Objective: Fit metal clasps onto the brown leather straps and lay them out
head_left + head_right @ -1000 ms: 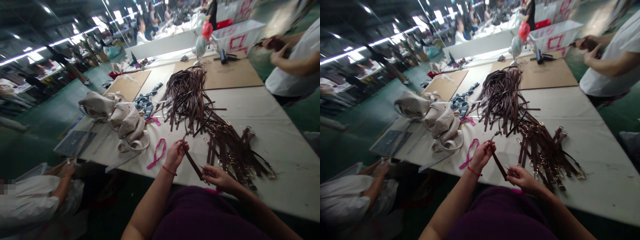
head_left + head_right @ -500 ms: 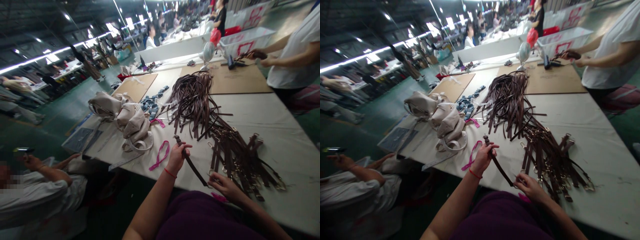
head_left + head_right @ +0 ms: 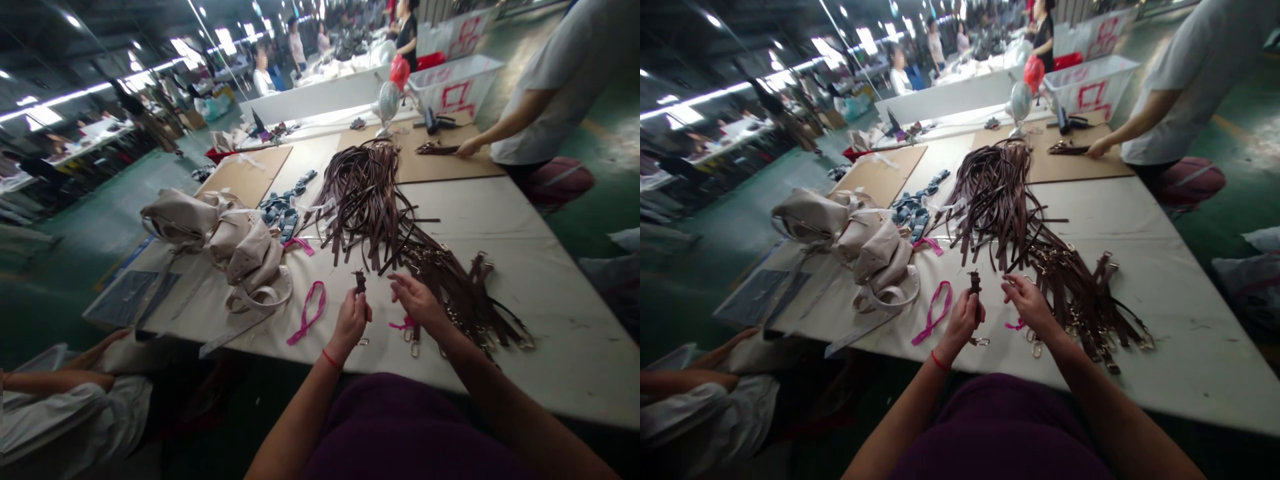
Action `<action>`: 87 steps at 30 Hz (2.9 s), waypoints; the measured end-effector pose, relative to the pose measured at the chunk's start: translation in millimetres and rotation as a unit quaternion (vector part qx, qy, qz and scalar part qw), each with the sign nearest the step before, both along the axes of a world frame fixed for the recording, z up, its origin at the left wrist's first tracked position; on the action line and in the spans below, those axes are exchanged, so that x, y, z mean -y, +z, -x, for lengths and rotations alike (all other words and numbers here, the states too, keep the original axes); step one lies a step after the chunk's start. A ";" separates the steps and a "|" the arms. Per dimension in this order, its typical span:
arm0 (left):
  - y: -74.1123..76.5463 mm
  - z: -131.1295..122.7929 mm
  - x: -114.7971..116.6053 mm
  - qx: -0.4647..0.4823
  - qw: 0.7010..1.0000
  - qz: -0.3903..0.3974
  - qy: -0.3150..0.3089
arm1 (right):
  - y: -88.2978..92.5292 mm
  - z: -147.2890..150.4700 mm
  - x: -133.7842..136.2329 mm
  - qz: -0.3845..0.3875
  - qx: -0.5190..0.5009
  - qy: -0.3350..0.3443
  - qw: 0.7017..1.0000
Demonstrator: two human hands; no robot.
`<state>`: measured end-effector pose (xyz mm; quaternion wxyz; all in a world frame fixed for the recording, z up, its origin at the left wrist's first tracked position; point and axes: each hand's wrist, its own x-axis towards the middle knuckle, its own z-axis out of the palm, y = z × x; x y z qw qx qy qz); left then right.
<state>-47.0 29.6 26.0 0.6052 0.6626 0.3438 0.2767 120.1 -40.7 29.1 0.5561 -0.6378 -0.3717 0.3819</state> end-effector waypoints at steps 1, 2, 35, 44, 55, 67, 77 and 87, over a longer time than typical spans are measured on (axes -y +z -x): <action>-1.0 -0.6 2.7 -0.038 0.998 -0.057 -0.001 | 2.9 -0.3 -8.9 -0.007 -0.012 0.008 1.000; -1.6 -0.9 5.5 -0.069 0.991 -0.112 -0.005 | 5.4 -0.4 -16.7 -0.013 -0.020 0.018 1.000; 15.3 5.3 15.6 0.081 0.978 0.192 -0.029 | 15.0 1.9 9.5 -0.037 0.214 -0.020 0.976; 15.8 -0.5 19.0 0.050 0.992 0.119 0.011 | -0.7 26.1 23.9 -0.003 0.335 0.061 0.940; 12.7 -3.9 19.6 0.034 0.997 0.073 0.015 | 1.8 26.4 18.2 0.013 0.336 0.042 0.941; 9.5 -3.1 16.6 -0.026 0.999 0.002 0.031 | 0.1 17.1 25.5 0.022 0.154 0.010 0.988; 13.9 -2.4 22.4 -0.182 0.936 -0.294 0.063 | 9.6 23.9 32.6 0.044 0.342 -0.009 0.939; 9.2 -1.8 20.7 -0.205 0.921 -0.326 0.062 | 14.1 32.8 34.5 0.061 0.399 -0.002 0.915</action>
